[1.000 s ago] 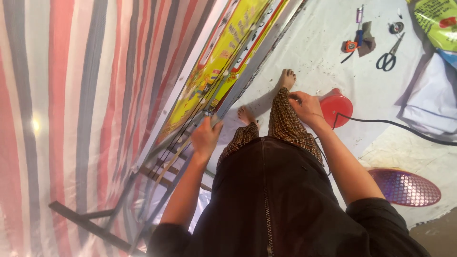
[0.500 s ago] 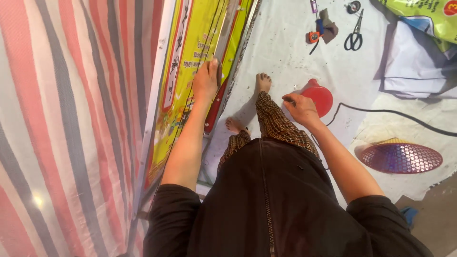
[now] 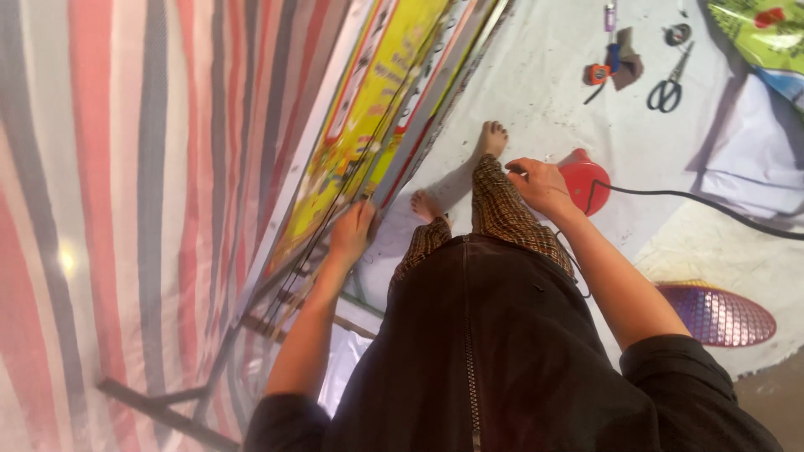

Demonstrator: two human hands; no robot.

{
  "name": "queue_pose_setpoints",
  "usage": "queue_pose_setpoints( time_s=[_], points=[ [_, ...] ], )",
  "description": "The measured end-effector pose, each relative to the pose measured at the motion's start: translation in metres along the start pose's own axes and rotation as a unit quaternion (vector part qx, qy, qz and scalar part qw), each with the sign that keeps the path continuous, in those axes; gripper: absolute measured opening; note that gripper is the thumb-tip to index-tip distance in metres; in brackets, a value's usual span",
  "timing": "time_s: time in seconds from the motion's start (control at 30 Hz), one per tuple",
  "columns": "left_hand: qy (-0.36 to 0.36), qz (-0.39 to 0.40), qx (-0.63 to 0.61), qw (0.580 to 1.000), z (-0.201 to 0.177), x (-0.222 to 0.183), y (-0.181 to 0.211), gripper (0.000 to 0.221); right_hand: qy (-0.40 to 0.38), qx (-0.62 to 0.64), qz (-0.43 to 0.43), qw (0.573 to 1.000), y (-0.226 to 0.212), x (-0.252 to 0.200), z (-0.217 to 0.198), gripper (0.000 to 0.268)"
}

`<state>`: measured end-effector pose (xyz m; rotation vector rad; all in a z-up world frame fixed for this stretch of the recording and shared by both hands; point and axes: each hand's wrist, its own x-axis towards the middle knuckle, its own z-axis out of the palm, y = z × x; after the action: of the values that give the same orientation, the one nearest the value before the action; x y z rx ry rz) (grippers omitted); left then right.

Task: Apply a printed banner to a metal frame and smooth it out using a tool

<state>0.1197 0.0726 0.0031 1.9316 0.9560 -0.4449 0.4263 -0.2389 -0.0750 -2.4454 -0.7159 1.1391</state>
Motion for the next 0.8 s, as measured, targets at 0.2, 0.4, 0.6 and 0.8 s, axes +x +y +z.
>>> queue_pose_setpoints(
  time_s=[0.2,0.4,0.6,0.8],
  points=[
    [0.218,0.288,0.356,0.862,0.039,-0.125,-0.196,0.015,-0.016,0.002,-0.029,0.999,-0.039,-0.008,0.031,0.029],
    [0.068,-0.192,0.147,0.968,0.030,-0.205,-0.205,0.052,-0.057,-0.044,-0.015,0.997,-0.072,-0.024,0.056,0.035],
    [0.184,-0.076,0.257,0.946,0.054,-0.187,-0.211,0.054,-0.047,-0.040,-0.009,0.998,-0.050,-0.028,0.070,0.030],
    [0.316,0.047,0.323,0.891,0.074,-0.104,-0.171,0.062,-0.018,-0.056,0.012,0.998,0.000,-0.028,0.075,0.032]
  ],
)
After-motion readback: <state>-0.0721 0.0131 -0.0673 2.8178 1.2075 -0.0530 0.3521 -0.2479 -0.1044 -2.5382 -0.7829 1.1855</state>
